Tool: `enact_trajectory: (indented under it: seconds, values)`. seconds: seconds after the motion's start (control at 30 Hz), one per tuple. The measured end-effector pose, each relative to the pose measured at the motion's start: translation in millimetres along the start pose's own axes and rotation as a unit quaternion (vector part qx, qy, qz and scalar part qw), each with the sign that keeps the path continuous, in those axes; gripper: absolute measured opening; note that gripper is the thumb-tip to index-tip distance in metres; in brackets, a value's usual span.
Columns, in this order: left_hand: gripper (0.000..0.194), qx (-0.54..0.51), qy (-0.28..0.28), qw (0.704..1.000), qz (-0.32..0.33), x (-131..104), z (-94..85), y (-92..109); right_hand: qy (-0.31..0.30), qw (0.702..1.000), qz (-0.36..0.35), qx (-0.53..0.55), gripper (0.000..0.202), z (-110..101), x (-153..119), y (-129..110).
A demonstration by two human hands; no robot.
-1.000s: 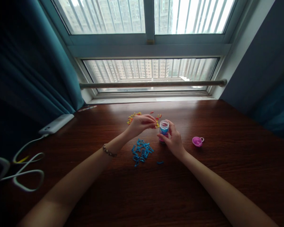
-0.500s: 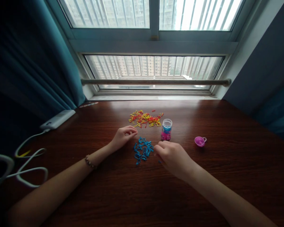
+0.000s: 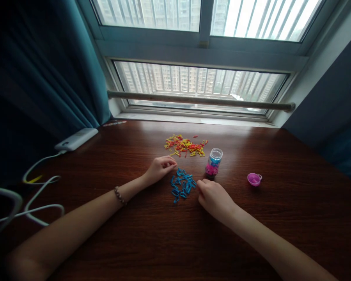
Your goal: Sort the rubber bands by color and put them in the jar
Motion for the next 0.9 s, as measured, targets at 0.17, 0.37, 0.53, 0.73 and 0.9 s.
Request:
enact_trajectory:
  seconds: [0.17,0.37,0.53,0.73,0.9]
  values:
    - [0.016,-0.006,-0.006,1.000,0.004,-0.5,0.3,0.1,0.047,0.999,0.014,-0.013,0.014,-0.3,23.9,-7.7]
    - [0.016,-0.008,-0.014,1.000,0.003,-1.1,1.2,1.4,0.036,0.999,0.007,0.019,0.018,7.0,32.4,-18.0]
    - [0.016,-0.012,-0.021,1.000,0.004,-0.2,3.4,0.3,0.026,0.994,-0.029,0.106,0.030,12.0,24.7,-20.6]
    - [0.016,-0.003,-0.020,1.000,0.007,0.4,4.2,0.0,0.047,0.990,-0.057,0.118,0.017,18.3,28.7,-19.4]
    - [0.016,0.000,-0.023,1.000,0.004,0.5,3.5,1.9,0.056,0.992,-0.062,0.097,0.021,18.9,32.0,-20.7]
Point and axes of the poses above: each hand's wrist, its own x-axis towards the middle knuckle, its own z-axis out of the palm, y = z × x, the point moved 5 cm from there along x, towards the middle knuckle, and after that the axes turned 5 degrees about -z, right-handed, at the moved point
